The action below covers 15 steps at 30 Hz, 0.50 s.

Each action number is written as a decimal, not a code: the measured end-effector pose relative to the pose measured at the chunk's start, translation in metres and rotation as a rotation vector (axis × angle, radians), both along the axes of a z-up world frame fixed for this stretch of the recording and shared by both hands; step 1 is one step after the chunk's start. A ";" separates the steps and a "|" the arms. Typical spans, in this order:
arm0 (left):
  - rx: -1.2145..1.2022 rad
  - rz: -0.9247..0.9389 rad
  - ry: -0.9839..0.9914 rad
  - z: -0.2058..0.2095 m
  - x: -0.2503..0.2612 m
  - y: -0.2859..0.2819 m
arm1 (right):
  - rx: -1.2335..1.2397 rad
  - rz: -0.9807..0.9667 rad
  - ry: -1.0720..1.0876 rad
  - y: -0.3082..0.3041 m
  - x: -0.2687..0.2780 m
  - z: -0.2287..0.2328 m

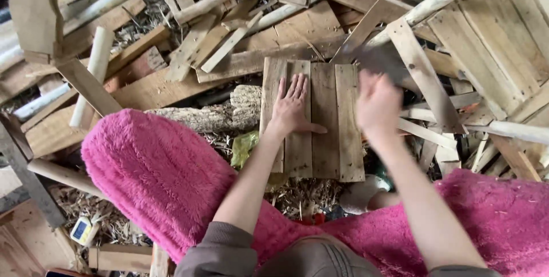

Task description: Hammering nails into wooden boards to assemble a small structure

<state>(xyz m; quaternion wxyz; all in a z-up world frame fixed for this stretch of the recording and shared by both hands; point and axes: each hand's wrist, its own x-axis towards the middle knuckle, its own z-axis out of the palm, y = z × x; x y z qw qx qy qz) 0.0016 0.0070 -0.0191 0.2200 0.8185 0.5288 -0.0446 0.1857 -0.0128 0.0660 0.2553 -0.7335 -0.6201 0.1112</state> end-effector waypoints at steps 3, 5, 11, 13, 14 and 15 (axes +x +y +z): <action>0.016 0.009 -0.056 -0.005 0.000 -0.010 | -0.347 -0.001 0.034 -0.016 -0.013 -0.032; 0.033 0.004 -0.014 -0.001 0.001 -0.006 | -0.494 -0.059 -0.132 0.002 0.004 -0.057; -0.022 -0.006 -0.049 -0.003 -0.001 -0.004 | -0.461 -0.040 0.045 0.008 0.021 -0.008; -0.031 -0.012 -0.038 -0.003 0.001 -0.005 | -0.434 -0.049 0.094 0.004 0.030 0.000; -0.042 -0.009 -0.027 -0.002 0.000 -0.005 | -0.409 -0.049 0.141 0.003 0.032 0.005; -0.036 -0.007 -0.023 0.000 -0.001 -0.004 | -0.403 -0.046 0.146 0.001 0.032 0.008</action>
